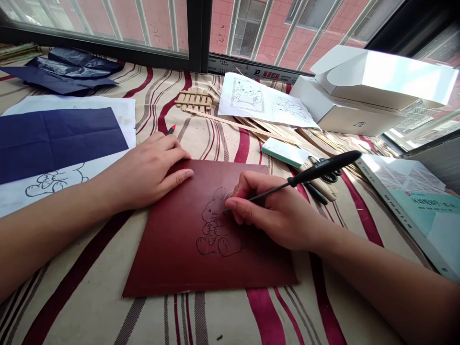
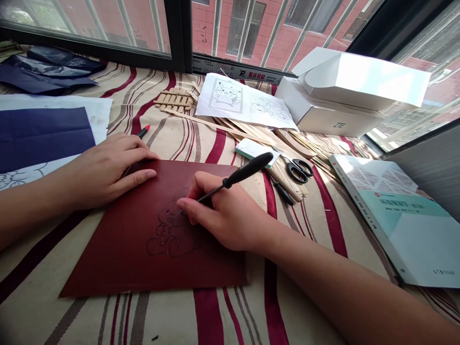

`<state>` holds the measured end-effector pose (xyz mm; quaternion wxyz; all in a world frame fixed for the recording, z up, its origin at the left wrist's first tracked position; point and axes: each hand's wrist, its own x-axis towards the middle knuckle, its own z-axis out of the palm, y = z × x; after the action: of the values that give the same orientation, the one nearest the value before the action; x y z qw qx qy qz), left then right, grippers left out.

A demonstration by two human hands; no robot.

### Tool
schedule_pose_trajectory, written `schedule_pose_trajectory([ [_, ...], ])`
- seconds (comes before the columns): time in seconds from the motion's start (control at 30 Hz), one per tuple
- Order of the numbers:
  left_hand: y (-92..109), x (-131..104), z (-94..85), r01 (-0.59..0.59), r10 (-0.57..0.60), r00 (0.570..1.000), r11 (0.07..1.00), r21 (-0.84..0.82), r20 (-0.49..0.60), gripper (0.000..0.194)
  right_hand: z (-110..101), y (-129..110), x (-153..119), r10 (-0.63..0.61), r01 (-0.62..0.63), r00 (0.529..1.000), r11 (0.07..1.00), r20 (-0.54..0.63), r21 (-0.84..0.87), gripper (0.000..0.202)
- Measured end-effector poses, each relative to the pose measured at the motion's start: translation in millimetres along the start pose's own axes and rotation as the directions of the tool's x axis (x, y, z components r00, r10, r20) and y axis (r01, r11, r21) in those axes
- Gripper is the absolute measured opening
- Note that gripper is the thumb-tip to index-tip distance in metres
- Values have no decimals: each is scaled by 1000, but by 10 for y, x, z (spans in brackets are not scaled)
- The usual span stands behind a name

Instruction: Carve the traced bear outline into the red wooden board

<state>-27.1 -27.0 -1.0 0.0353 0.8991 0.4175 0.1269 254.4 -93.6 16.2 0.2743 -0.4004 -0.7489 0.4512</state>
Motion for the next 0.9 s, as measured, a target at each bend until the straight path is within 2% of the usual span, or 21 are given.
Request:
schedule_pose_trajectory([
  [0.07, 11, 4, -12, 9, -10, 1000, 1000, 4, 27, 57, 4, 11, -1, -6, 6, 1000, 1000, 5, 20, 24],
  [0.23, 14, 10, -3, -3, 3, 1000, 1000, 15, 4, 58, 5, 16, -4, -9, 9, 1000, 1000, 23, 4, 24],
  [0.47, 5, 15, -5, -11, 11, 1000, 1000, 27, 3, 57, -14, 13, 1, -17, 20, 1000, 991, 21, -131, 21],
  [0.9, 29, 11, -33, -4, 3, 1000, 1000, 31, 25, 60, 11, 33, -16, -12, 11, 1000, 998, -14, -68, 23],
])
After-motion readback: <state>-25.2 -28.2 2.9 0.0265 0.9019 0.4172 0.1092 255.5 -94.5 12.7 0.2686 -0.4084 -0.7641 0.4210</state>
